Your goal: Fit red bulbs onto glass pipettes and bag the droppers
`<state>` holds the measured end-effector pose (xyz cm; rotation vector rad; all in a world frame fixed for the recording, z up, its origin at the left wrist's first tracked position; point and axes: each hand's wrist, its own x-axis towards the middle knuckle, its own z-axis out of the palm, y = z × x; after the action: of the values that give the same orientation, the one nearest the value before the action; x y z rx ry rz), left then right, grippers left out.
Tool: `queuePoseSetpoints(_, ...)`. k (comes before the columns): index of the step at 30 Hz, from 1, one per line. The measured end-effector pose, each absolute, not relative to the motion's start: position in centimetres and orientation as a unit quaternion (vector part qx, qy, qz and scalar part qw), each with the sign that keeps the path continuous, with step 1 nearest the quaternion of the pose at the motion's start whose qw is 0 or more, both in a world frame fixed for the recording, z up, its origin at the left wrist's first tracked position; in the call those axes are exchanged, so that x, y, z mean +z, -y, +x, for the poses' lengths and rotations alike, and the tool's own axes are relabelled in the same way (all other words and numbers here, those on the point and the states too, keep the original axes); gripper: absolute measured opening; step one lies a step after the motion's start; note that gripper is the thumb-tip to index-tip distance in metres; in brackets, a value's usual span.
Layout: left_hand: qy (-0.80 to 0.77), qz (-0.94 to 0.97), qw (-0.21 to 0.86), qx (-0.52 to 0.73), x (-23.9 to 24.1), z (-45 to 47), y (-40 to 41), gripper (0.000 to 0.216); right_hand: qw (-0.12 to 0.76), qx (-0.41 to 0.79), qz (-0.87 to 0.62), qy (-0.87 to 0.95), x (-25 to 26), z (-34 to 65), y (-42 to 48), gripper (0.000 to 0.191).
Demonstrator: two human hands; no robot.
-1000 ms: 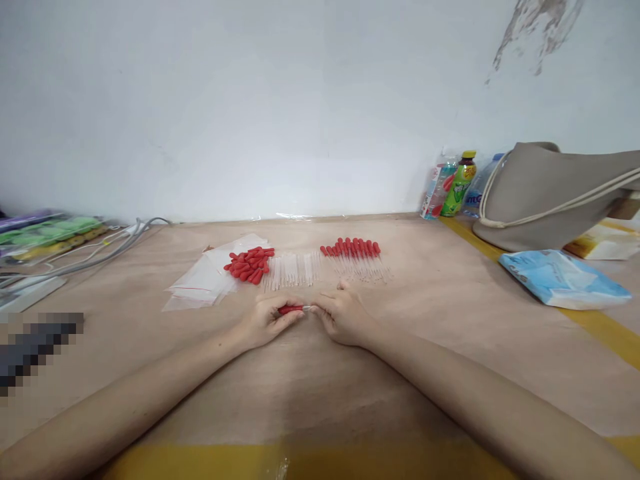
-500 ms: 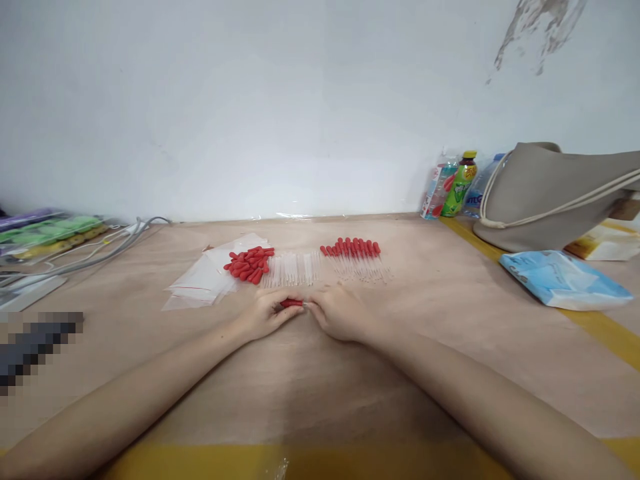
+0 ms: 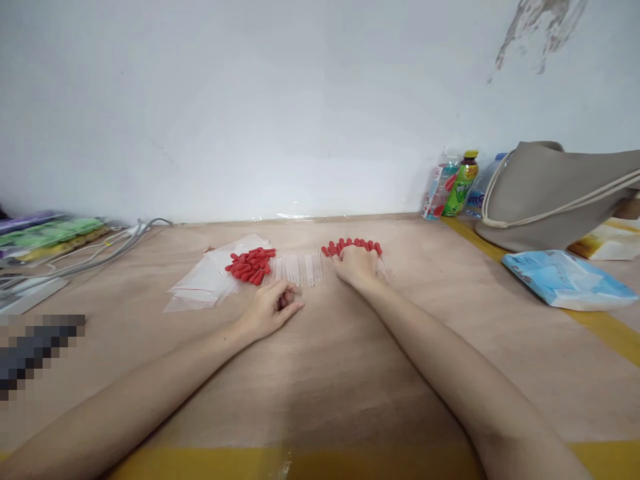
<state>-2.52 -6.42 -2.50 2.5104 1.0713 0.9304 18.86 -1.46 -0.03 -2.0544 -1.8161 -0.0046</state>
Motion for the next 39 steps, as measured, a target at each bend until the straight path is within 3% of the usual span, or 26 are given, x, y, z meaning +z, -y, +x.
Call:
queuePoseSetpoints(8,-0.363,0.867,0.132,0.315,-2.5,-2.4,6.5,0.008,0.136,-0.017,-0.765,0.629,0.1,17.3,0.1,0.030)
queuePoseSetpoints(15,-0.360,0.867,0.142,0.315,-2.5,-2.4,6.6,0.007,0.131,0.015,-0.763,0.633,-0.1,17.5,0.2,0.042)
queuePoseSetpoints(20,-0.353,0.869,0.140,0.317,-2.5,-2.4,6.5,0.007,0.123,-0.034,-0.746,0.653,0.2,17.5,0.7,0.049)
queuePoseSetpoints(28,-0.356,0.872,0.126,0.312,-2.6,-2.3,6.7,0.008,0.127,-0.011,-0.717,0.685,0.1,15.2,1.1,0.029)
queuePoseSetpoints(30,-0.365,0.871,0.076,0.320,-2.3,-2.6,6.3,0.010,0.124,-0.002,-0.724,0.679,0.2,14.8,1.0,0.026)
queuePoseSetpoints(35,-0.479,0.805,-0.166,0.309,-0.9,-4.7,3.9,0.017,0.113,0.025,-0.734,0.669,0.4,14.3,0.6,0.023)
queuePoseSetpoints(39,-0.531,0.766,-0.234,0.276,-0.7,-6.4,2.1,0.026,0.112,0.036,-0.739,0.663,0.4,14.3,0.5,0.023)
